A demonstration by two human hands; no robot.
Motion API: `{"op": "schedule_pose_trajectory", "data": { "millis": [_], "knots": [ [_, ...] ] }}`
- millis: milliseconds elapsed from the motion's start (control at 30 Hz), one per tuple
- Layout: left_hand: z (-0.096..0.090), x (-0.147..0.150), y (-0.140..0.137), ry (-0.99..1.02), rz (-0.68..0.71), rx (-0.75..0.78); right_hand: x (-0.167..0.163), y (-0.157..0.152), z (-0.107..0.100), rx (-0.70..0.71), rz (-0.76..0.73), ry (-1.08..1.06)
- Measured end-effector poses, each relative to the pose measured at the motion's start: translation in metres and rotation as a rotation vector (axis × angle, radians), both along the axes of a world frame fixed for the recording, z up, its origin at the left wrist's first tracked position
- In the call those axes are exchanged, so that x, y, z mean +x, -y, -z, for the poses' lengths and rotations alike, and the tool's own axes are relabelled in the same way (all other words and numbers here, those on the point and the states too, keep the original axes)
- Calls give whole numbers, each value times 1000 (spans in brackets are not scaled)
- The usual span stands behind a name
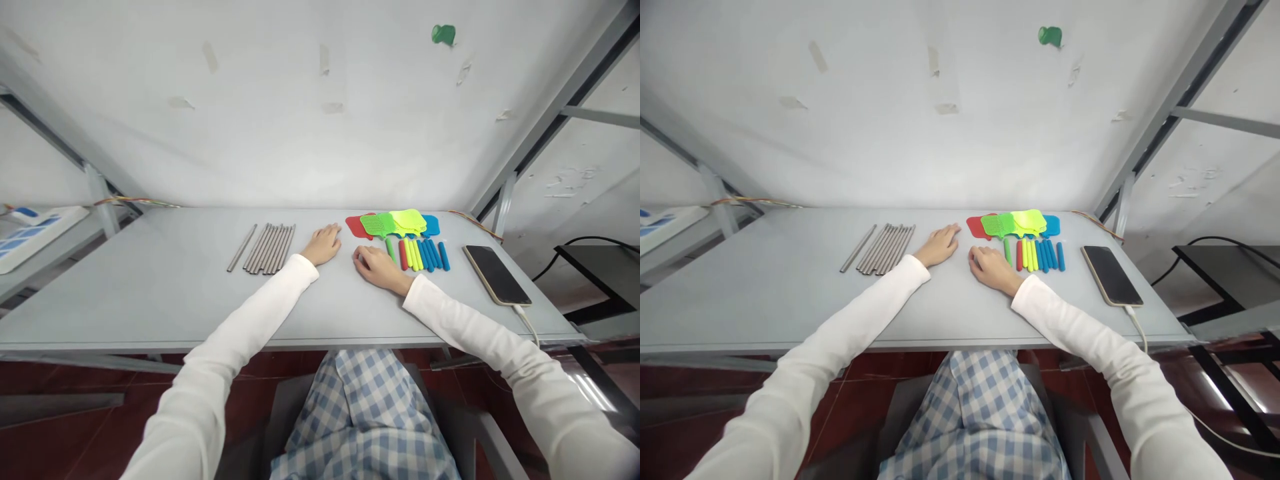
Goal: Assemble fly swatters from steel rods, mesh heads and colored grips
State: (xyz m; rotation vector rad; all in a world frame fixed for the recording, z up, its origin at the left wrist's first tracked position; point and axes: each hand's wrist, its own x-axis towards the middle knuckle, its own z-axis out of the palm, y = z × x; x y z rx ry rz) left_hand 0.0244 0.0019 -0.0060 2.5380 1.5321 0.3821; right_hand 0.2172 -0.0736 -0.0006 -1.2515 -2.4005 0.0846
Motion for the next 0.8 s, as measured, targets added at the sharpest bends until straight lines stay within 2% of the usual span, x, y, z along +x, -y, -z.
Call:
{"op": "schedule_pose_trajectory", "data": {
  "millis": [200,600,667,700,800],
  "knots": [
    [8,-5,1,-33,25,30,0,1,2,-15,10,17],
    [-4,-5,13,-145,9,101,6,-3,1,-69,-48,19],
    [-8,-10,15,-176,-65,162,6,-2,1,-56,1,17],
    [-9,-14,15,-189,-147,194,5,-2,2,-40,30,18],
    [-14,-30,11,-161,-498,259,3,1,3,12,82,33]
  ]
}}
